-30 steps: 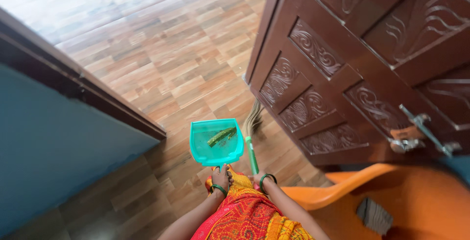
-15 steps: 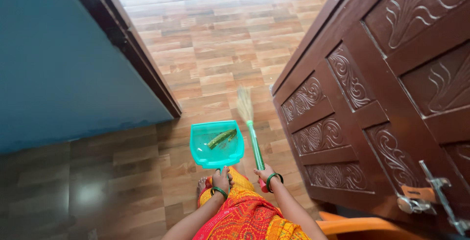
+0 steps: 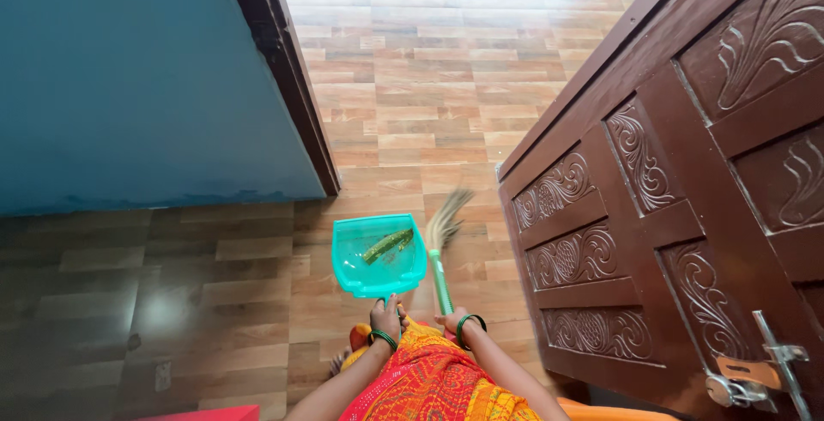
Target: The person sweeps a tiled floor with a broom and collects debris into a dustpan. They move around furniture, including chairs and a bed, to clean different areas of the room.
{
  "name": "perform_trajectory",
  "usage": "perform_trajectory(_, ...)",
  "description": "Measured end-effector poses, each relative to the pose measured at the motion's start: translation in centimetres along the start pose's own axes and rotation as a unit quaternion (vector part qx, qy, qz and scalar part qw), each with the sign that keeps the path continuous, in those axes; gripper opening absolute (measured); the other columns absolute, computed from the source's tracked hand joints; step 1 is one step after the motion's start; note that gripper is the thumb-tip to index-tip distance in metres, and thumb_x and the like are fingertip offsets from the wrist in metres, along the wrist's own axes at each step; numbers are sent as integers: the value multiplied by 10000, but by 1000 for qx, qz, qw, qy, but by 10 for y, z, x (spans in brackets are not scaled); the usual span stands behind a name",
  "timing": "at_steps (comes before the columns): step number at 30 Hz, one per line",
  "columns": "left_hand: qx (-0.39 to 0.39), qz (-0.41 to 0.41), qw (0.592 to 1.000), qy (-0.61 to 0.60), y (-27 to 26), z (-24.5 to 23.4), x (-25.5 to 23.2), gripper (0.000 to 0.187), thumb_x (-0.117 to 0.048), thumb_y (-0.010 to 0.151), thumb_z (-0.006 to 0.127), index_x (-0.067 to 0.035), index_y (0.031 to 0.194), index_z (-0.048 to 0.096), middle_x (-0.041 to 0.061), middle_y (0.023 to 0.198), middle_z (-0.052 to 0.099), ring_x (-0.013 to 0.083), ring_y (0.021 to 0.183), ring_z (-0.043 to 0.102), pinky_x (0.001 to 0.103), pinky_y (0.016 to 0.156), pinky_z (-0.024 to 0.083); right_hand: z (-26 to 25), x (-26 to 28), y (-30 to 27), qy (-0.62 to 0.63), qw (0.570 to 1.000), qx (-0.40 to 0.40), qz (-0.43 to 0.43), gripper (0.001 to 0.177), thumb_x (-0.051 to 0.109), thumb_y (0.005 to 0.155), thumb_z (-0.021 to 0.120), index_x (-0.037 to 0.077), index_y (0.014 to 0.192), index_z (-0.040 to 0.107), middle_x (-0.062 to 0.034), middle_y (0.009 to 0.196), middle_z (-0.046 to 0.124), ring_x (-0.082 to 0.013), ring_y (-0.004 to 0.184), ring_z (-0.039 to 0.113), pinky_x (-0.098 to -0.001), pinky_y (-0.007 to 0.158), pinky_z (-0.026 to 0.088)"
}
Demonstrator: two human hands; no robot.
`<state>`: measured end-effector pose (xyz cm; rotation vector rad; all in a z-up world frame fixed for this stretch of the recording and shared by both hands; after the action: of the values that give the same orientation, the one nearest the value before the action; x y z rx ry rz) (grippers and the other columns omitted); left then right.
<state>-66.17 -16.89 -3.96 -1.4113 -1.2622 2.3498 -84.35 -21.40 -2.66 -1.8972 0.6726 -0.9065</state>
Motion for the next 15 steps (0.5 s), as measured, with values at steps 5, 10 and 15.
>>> perform_trajectory(5, 13, 9, 1000, 15, -10, -25, -10, 293, -330, 1014, 558, -46, 979, 622, 50, 610, 549, 160, 411, 529, 310, 365, 385, 19, 12, -19, 89, 989, 34, -113, 360, 245, 895, 785, -27, 1033, 594, -111, 692, 635, -242, 564, 657, -406, 501, 530)
perform_trajectory(10, -14, 11, 1000, -6, -33, -78, -22, 302, -329, 1016, 551, -37, 955, 598, 50, 595, 513, 179, 391, 497, 320, 355, 345, 60, 30, -41, 76, 988, 17, -136, 396, 223, 913, 796, -13, 1102, 540, -116, 674, 612, -237, 544, 629, -410, 484, 504)
perform_trajectory(15, -47, -3, 998, -33, -56, -135, -27, 283, -307, 1014, 550, -36, 937, 579, 58, 598, 527, 190, 395, 506, 329, 351, 333, 122, 23, -72, 86, 983, 60, -150, 389, 185, 896, 789, -2, 1148, 560, -138, 687, 560, -255, 554, 582, -387, 459, 483)
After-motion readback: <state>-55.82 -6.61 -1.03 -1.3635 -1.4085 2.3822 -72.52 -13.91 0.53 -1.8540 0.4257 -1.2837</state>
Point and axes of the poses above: each hand's wrist, its own y-axis towards the middle knuckle, its own z-axis out of the palm, x = y × z, the point moved 2 cm from there along y, towards the middle knuckle
